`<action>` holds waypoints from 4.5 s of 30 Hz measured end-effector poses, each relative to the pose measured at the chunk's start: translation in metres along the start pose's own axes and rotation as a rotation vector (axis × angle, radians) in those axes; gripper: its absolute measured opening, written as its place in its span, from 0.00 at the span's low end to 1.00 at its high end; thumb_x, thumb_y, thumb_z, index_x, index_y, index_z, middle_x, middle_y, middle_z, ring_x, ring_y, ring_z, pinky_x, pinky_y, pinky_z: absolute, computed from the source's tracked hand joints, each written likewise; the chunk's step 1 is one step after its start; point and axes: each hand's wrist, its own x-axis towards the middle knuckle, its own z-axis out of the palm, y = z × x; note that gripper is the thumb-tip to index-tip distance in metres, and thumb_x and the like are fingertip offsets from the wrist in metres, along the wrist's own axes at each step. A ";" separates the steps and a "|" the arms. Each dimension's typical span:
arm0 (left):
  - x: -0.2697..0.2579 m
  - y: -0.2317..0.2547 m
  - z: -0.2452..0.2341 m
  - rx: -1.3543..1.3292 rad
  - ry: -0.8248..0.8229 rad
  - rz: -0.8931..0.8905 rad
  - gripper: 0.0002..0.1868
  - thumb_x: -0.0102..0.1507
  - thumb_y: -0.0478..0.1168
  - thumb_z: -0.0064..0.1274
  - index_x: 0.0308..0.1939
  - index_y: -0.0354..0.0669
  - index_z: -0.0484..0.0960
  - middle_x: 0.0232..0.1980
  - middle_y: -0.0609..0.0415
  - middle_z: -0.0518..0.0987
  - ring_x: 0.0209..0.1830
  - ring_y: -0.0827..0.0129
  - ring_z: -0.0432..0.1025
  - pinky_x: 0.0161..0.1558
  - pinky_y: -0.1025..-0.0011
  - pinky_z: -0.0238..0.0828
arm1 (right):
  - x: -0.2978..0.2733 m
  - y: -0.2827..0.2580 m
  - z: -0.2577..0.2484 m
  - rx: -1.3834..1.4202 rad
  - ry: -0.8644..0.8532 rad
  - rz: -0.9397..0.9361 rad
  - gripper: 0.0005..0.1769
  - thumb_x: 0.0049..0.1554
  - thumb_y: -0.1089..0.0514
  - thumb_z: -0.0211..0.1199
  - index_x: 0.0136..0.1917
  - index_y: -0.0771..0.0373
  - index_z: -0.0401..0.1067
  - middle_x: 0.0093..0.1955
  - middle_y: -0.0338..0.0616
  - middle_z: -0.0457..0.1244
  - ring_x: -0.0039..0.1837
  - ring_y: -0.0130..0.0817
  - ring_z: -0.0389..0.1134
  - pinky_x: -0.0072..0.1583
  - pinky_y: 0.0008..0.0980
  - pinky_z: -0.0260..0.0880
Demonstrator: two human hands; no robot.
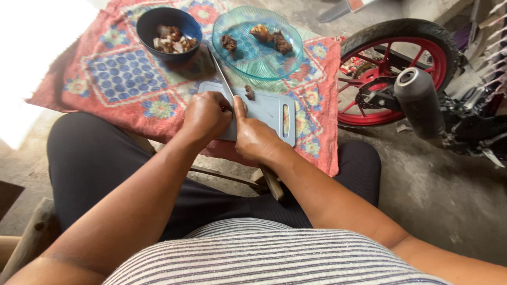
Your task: The person sits cross-legged on the floor and uses a knife to cut pieces of cooked meat on a cutting board. The cut pieces are placed into a blue bowl, while larger pieces remain on a glass plate.
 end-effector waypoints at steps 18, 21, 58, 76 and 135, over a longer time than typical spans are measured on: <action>-0.002 -0.010 0.002 -0.185 -0.027 -0.128 0.25 0.51 0.42 0.71 0.49 0.32 0.85 0.37 0.43 0.86 0.37 0.62 0.83 0.42 0.66 0.79 | -0.033 0.031 0.005 0.047 0.197 -0.033 0.51 0.54 0.61 0.53 0.85 0.55 0.33 0.44 0.69 0.68 0.47 0.62 0.72 0.55 0.56 0.69; -0.006 -0.010 0.001 -0.156 0.035 -0.089 0.22 0.53 0.41 0.70 0.48 0.33 0.86 0.41 0.43 0.86 0.38 0.63 0.82 0.43 0.67 0.79 | -0.043 0.029 0.006 0.061 0.175 -0.016 0.49 0.56 0.60 0.51 0.85 0.55 0.32 0.43 0.67 0.69 0.46 0.61 0.73 0.54 0.56 0.70; 0.015 0.016 -0.018 -0.124 -0.110 -0.458 0.18 0.52 0.51 0.69 0.28 0.37 0.89 0.23 0.49 0.83 0.21 0.68 0.78 0.30 0.68 0.76 | -0.048 0.023 0.025 -0.010 0.154 -0.081 0.56 0.49 0.66 0.52 0.84 0.63 0.26 0.42 0.67 0.68 0.45 0.63 0.72 0.54 0.57 0.70; 0.020 0.019 -0.024 -0.237 -0.158 -0.522 0.19 0.52 0.49 0.71 0.27 0.33 0.86 0.24 0.51 0.83 0.19 0.74 0.77 0.24 0.73 0.75 | -0.056 0.026 0.018 0.006 0.149 -0.090 0.54 0.51 0.65 0.52 0.84 0.64 0.29 0.38 0.67 0.68 0.41 0.65 0.71 0.51 0.59 0.70; -0.006 0.009 -0.011 -0.202 0.038 -0.347 0.10 0.55 0.43 0.67 0.33 0.39 0.89 0.28 0.48 0.85 0.27 0.68 0.80 0.32 0.69 0.76 | -0.057 0.018 0.009 0.097 0.145 -0.053 0.47 0.57 0.60 0.49 0.84 0.61 0.32 0.42 0.72 0.68 0.47 0.66 0.72 0.57 0.58 0.68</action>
